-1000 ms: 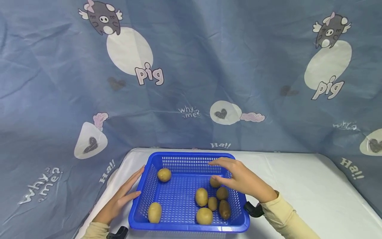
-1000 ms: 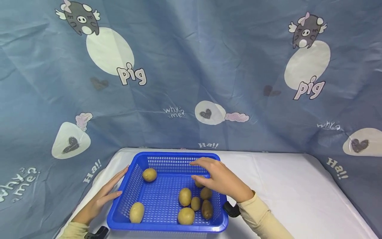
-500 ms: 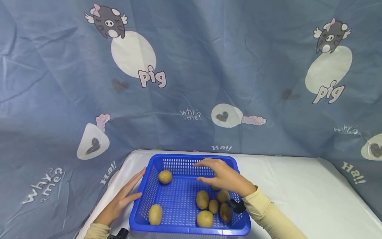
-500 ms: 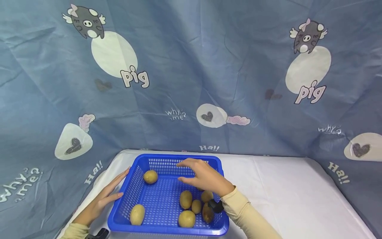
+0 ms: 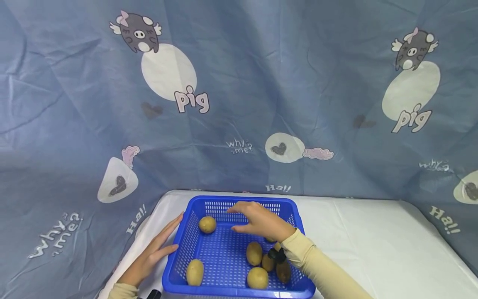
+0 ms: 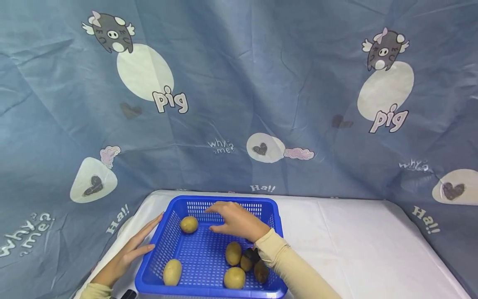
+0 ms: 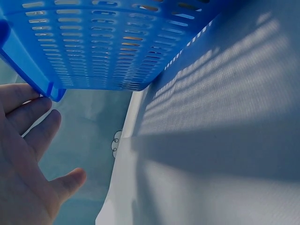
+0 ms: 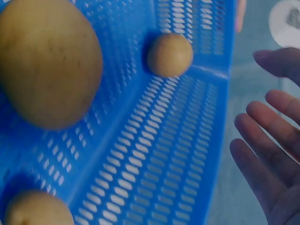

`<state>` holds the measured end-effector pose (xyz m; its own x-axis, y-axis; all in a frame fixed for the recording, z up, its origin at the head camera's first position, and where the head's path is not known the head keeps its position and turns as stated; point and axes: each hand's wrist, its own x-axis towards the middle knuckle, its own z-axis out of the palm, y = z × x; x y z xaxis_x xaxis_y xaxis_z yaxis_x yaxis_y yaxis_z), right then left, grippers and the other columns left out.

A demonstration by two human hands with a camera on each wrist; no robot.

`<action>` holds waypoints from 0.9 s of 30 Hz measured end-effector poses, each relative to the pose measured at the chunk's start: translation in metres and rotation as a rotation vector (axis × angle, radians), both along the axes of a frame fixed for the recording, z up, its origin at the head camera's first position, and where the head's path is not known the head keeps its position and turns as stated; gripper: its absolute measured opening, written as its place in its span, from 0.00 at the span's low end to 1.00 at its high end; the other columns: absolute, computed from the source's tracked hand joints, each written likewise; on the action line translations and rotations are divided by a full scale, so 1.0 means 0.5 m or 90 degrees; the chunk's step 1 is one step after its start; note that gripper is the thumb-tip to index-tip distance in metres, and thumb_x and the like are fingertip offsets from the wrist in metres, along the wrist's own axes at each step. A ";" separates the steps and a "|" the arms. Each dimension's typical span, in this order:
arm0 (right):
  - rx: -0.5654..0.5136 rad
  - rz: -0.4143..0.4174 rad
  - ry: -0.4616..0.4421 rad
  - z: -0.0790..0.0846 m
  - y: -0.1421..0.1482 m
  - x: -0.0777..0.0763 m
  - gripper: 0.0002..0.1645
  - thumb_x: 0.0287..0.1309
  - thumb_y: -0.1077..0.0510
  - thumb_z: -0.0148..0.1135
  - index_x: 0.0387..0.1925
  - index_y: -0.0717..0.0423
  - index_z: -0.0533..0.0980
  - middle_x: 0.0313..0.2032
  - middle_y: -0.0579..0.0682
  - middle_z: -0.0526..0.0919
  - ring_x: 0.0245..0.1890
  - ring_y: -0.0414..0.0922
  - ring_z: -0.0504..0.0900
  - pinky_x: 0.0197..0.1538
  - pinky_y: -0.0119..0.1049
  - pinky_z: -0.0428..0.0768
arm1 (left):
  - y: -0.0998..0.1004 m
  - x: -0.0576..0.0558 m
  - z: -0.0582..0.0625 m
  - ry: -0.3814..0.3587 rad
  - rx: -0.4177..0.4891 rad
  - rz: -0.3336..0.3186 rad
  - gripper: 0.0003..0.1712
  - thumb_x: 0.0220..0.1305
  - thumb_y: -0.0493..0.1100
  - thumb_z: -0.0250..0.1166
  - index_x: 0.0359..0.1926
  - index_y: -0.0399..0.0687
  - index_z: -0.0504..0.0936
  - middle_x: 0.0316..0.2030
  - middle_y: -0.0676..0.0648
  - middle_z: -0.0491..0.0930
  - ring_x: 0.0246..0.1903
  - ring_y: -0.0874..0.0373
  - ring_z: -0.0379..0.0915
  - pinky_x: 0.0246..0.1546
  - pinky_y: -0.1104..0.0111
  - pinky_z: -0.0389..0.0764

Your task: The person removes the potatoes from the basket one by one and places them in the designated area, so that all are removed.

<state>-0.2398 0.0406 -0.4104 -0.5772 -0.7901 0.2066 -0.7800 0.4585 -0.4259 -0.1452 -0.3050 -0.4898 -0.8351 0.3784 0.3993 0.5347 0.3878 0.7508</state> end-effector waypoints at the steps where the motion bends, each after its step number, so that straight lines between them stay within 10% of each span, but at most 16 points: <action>1: 0.004 0.006 0.004 -0.002 -0.006 -0.002 0.26 0.66 0.50 0.70 0.64 0.49 0.79 0.60 0.46 0.84 0.61 0.41 0.82 0.65 0.35 0.80 | 0.000 0.000 -0.002 0.001 0.001 0.000 0.41 0.70 0.34 0.54 0.81 0.40 0.53 0.80 0.34 0.52 0.79 0.76 0.44 0.71 0.91 0.44; 27: 0.067 0.058 0.082 -0.047 -0.115 -0.055 0.30 0.62 0.52 0.73 0.64 0.54 0.79 0.61 0.48 0.84 0.62 0.42 0.82 0.66 0.32 0.79 | -0.008 -0.007 -0.015 -0.041 0.027 0.000 0.43 0.68 0.34 0.54 0.82 0.41 0.52 0.81 0.34 0.50 0.79 0.76 0.44 0.70 0.91 0.45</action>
<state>-0.2671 -0.0170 -0.4340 -0.4758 -0.8593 0.1874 -0.8656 0.4197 -0.2733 -0.1487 -0.3088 -0.4976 -0.8593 0.3626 0.3607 0.4851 0.3543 0.7995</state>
